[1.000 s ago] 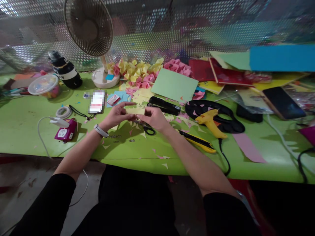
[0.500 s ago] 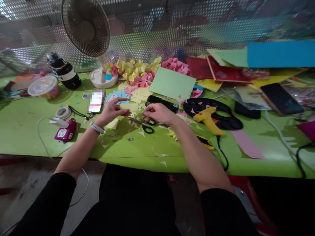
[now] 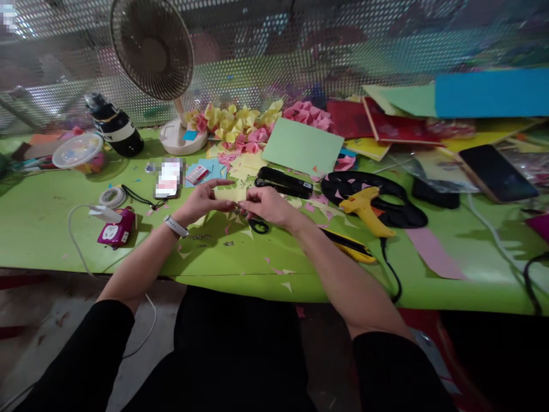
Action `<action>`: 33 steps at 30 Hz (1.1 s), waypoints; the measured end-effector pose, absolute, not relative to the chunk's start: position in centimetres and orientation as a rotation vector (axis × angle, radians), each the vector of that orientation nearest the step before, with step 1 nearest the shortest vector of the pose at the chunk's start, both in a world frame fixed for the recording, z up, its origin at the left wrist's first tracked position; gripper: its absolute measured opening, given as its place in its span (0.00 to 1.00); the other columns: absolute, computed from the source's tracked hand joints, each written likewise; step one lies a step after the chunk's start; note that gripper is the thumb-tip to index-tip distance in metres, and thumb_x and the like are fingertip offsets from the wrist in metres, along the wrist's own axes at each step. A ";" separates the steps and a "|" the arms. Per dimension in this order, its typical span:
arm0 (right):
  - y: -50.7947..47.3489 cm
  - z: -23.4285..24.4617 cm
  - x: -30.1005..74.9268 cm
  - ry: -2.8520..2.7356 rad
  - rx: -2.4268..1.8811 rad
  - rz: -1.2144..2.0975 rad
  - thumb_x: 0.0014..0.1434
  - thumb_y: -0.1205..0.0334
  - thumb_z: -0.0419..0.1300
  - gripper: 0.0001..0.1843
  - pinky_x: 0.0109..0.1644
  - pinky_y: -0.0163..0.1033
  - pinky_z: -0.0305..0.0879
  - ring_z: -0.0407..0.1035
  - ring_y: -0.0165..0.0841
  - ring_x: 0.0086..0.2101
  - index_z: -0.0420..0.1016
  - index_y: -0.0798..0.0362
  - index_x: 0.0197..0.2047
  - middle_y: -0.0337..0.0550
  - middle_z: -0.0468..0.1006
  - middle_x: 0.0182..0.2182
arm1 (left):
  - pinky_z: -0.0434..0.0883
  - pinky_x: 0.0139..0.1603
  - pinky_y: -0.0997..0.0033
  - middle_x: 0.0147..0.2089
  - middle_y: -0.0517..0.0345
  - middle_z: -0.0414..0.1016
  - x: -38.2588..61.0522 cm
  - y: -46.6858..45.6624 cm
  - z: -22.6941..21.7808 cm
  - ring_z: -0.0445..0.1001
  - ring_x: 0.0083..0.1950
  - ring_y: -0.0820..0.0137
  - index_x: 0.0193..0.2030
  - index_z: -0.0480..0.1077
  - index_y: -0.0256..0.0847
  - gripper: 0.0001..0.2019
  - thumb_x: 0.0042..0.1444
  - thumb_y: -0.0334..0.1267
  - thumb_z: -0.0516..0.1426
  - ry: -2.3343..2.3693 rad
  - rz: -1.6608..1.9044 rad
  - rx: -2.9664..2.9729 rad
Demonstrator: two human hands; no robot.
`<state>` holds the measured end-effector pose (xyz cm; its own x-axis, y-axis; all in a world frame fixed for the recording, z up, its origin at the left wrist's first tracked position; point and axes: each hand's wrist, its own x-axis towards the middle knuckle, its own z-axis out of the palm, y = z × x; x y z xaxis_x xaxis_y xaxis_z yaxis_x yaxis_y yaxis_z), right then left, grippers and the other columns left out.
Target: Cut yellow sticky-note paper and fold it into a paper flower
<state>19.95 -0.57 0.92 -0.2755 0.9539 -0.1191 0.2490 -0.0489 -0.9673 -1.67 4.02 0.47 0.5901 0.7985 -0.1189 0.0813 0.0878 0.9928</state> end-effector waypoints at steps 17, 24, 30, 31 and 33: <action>-1.7 0.7 18.2 -1.235 -1.207 1.472 0.52 0.52 0.71 0.13 0.39 0.41 0.78 0.78 0.32 0.29 0.81 0.52 0.34 0.47 0.85 0.36 | 0.79 0.49 0.69 0.34 0.54 0.82 -1.0 4.1 0.5 0.81 0.34 0.76 0.35 0.71 0.34 0.10 0.62 0.39 0.63 0.828 0.822 1.032; -1.2 0.8 20.2 -1.680 -1.124 0.794 0.54 0.64 0.68 0.23 0.57 0.52 0.72 0.74 0.42 0.52 0.79 0.44 0.54 0.46 0.78 0.55 | 0.79 0.44 0.69 0.30 0.52 0.81 -2.6 5.1 1.3 0.80 0.32 0.73 0.33 0.72 0.34 0.09 0.60 0.37 0.65 0.853 0.601 0.976; -1.1 0.4 20.0 -1.930 -0.938 0.613 0.61 0.62 0.65 0.09 0.65 0.58 0.66 0.62 0.44 0.64 0.85 0.37 0.41 0.37 0.72 0.62 | 0.79 0.41 0.69 0.25 0.58 0.77 -2.2 4.3 1.4 0.77 0.27 0.76 0.28 0.71 0.34 0.12 0.56 0.35 0.67 0.821 0.522 1.063; -1.2 0.4 19.8 -1.934 -0.922 0.590 0.61 0.61 0.65 0.09 0.64 0.58 0.66 0.62 0.44 0.64 0.85 0.37 0.41 0.36 0.72 0.63 | 0.78 0.41 0.69 0.23 0.61 0.75 -2.0 4.1 1.3 0.75 0.26 0.78 0.26 0.70 0.34 0.13 0.54 0.35 0.68 0.823 0.552 1.082; -1.4 0.4 19.5 -1.907 -0.933 0.563 0.62 0.59 0.66 0.06 0.63 0.58 0.67 0.63 0.44 0.63 0.85 0.38 0.40 0.38 0.73 0.62 | 0.79 0.43 0.68 0.23 0.63 0.74 -1.6 3.8 1.2 0.75 0.27 0.79 0.25 0.69 0.34 0.15 0.51 0.35 0.70 0.817 0.618 1.130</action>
<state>19.47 -1.44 0.37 -0.2999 0.7924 0.5311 0.3770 0.6099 -0.6971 -1.57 3.78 1.20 0.5695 0.7835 -0.2485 -0.0260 0.3193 0.9473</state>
